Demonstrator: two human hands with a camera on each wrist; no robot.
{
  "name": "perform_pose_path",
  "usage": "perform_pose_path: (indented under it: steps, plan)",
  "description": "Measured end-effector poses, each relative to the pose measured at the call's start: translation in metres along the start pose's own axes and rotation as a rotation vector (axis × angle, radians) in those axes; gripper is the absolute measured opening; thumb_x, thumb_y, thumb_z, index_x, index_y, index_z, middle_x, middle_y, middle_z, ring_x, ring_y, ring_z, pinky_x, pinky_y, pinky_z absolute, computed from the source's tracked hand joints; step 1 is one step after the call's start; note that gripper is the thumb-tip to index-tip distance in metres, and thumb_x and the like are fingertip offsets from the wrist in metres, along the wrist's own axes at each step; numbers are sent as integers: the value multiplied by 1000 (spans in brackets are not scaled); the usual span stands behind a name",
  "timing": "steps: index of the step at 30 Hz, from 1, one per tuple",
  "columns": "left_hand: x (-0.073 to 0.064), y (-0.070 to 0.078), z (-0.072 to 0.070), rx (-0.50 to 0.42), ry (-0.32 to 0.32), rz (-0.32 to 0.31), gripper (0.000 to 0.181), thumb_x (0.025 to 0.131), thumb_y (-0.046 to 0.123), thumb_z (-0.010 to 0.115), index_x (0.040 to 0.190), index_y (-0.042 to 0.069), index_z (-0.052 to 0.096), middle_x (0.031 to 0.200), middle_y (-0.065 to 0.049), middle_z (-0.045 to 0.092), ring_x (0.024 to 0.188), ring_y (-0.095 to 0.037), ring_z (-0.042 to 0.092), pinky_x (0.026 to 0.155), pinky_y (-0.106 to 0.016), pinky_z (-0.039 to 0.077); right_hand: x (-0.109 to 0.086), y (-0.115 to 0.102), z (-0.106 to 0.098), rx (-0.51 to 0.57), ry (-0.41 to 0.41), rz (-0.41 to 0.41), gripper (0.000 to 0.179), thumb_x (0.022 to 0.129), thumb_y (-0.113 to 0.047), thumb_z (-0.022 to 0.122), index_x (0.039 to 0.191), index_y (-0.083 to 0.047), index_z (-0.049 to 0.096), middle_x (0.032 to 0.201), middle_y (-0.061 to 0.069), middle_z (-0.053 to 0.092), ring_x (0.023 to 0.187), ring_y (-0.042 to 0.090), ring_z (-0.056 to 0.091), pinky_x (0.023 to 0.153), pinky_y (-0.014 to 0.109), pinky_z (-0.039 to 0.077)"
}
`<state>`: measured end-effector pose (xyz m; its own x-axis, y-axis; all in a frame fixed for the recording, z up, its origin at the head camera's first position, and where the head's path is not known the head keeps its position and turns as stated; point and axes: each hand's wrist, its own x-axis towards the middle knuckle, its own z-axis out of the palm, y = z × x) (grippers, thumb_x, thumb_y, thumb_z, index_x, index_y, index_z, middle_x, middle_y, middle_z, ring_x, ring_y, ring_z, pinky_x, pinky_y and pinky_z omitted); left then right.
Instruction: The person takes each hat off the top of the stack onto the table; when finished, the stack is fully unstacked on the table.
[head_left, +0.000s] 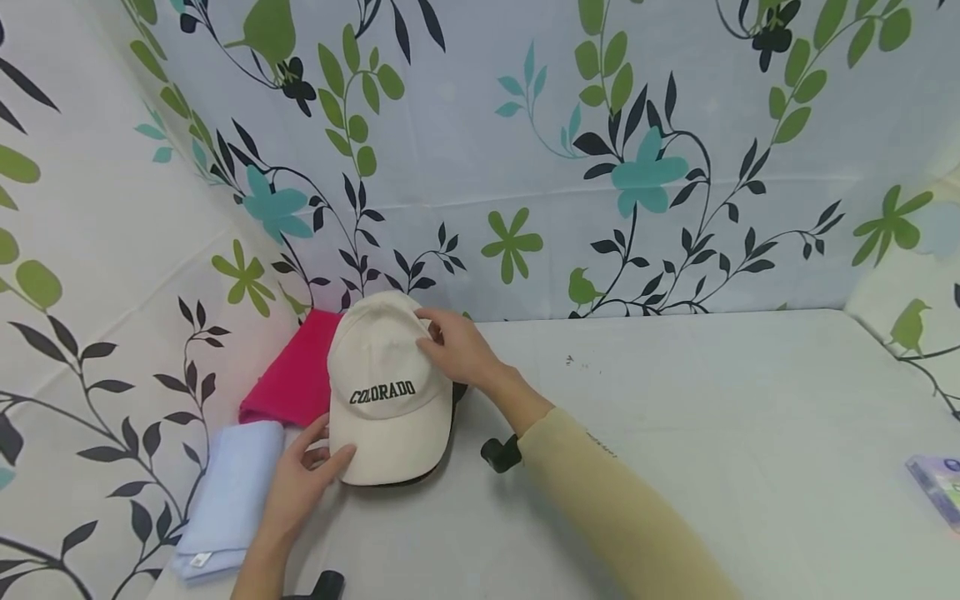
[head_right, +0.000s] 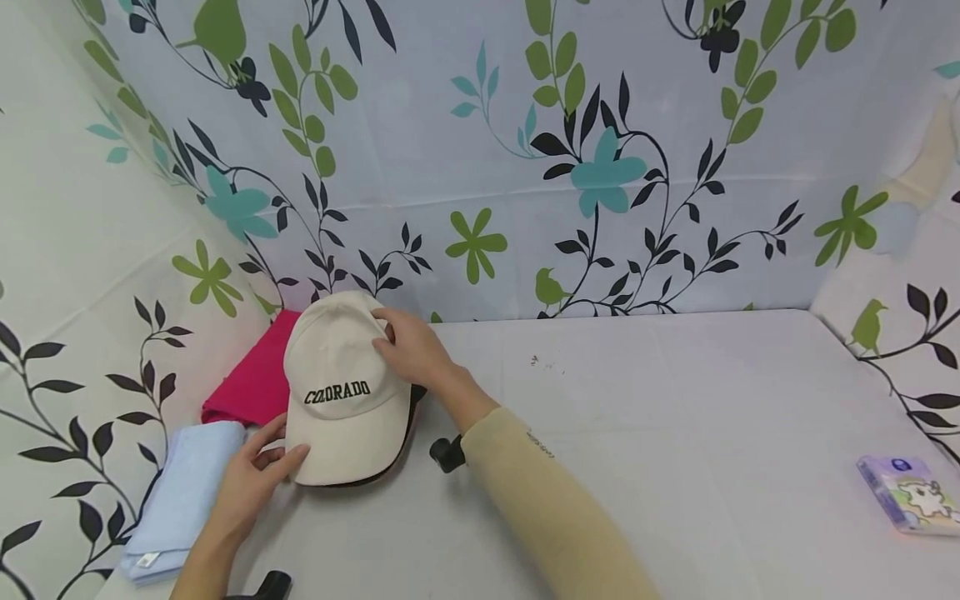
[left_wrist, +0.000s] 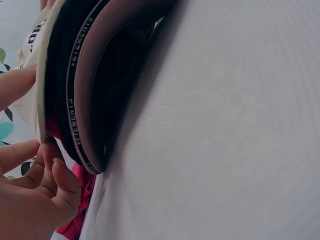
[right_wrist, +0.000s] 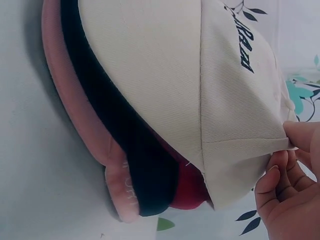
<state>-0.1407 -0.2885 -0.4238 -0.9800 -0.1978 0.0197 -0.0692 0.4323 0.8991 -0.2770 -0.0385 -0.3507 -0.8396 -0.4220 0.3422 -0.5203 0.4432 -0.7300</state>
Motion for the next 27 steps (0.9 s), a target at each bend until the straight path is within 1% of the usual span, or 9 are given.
perform_pose_path:
  steps: [5,10,15,20,22,27]
  plan:
    - [-1,4,2,-18,16,26,69,93,19,75,152,5,42,132,-9,46,93,-7,54,69,-18,48,0,-5,-7,-1,1,-12,44,100,-11,63,143,-3,55,88,6,57,82,18,55,70,24,48]
    - [-1,10,6,-21,37,68,68,93,17,75,151,4,42,129,-9,47,93,-9,54,72,-17,48,-1,-9,-18,17,4,-13,44,101,-11,62,143,-4,54,89,7,55,82,19,53,70,25,46]
    - [0,19,9,-27,49,116,70,91,15,77,151,4,43,128,-10,48,92,-9,55,75,-14,49,-4,-10,-30,39,14,-26,44,101,-10,62,144,-4,53,91,8,55,82,21,54,71,26,46]
    - [0,27,13,6,45,151,74,89,19,79,152,7,42,127,-9,51,95,-14,56,79,-13,49,-7,-5,-40,50,30,-24,44,101,-10,62,144,-5,53,91,7,55,81,20,54,70,27,47]
    - [0,31,14,18,41,166,75,89,19,79,153,8,42,126,-9,52,95,-17,56,79,-14,50,-7,-4,-45,55,38,-37,44,101,-10,62,144,-5,53,91,8,55,81,20,54,70,27,48]
    - [1,41,19,-5,36,200,74,88,15,79,152,8,43,123,-9,50,95,-19,55,79,-14,50,-9,-6,-59,48,52,-63,43,101,-10,61,143,-5,54,92,9,55,81,21,54,70,29,48]
